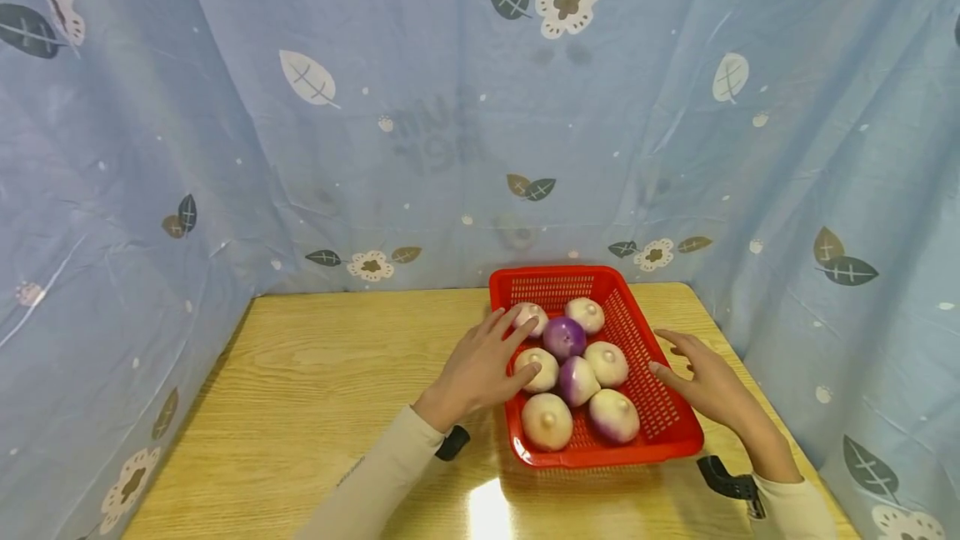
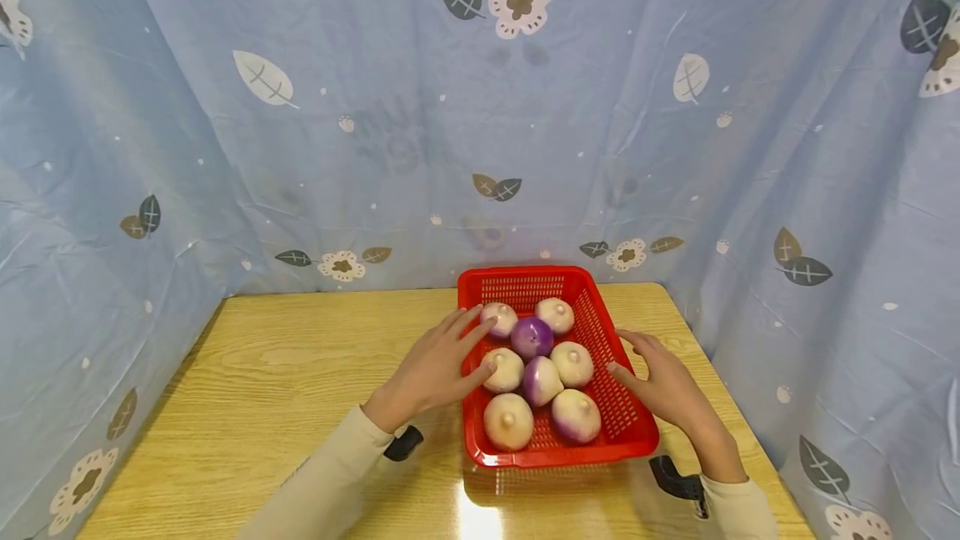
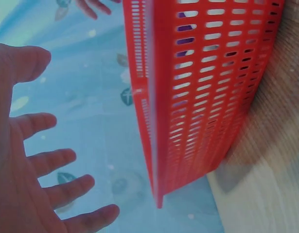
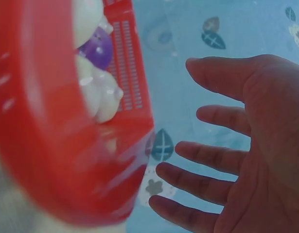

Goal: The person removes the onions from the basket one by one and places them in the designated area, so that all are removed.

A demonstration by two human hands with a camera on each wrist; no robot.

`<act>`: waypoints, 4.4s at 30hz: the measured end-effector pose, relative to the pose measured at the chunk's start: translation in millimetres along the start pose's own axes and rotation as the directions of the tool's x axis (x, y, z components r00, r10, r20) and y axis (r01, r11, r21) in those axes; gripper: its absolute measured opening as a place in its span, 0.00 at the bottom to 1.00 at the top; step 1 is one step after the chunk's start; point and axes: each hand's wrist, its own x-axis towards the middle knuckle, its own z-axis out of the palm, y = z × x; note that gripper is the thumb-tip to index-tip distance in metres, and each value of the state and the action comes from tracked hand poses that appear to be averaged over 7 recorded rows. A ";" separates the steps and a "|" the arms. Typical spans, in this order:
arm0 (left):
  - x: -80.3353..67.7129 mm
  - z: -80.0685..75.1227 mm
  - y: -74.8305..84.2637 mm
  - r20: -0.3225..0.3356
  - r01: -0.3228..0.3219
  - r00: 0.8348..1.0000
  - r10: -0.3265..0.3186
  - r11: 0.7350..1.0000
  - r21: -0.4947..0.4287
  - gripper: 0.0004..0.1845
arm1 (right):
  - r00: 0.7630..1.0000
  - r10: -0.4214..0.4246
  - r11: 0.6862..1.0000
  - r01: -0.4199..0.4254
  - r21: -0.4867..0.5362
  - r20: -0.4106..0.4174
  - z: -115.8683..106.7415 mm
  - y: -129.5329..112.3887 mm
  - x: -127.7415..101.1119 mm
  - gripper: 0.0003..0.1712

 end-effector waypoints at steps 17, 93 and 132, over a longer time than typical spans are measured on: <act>19.6 -3.5 11.6 -0.004 -0.069 0.998 0.069 0.996 -0.051 0.32 | 0.992 0.096 0.957 -0.113 0.269 0.076 16.6 36.1 -11.6 0.30; 72.9 64.3 51.8 0.428 0.150 0.903 0.041 0.903 -0.402 0.38 | 0.965 0.097 0.669 -0.243 0.702 0.242 37.7 50.8 -19.2 0.31; 29.9 -5.0 -12.3 0.134 0.163 0.987 -0.092 0.593 -0.789 0.37 | 0.962 0.127 0.650 -0.264 0.713 0.241 39.6 58.3 -24.1 0.30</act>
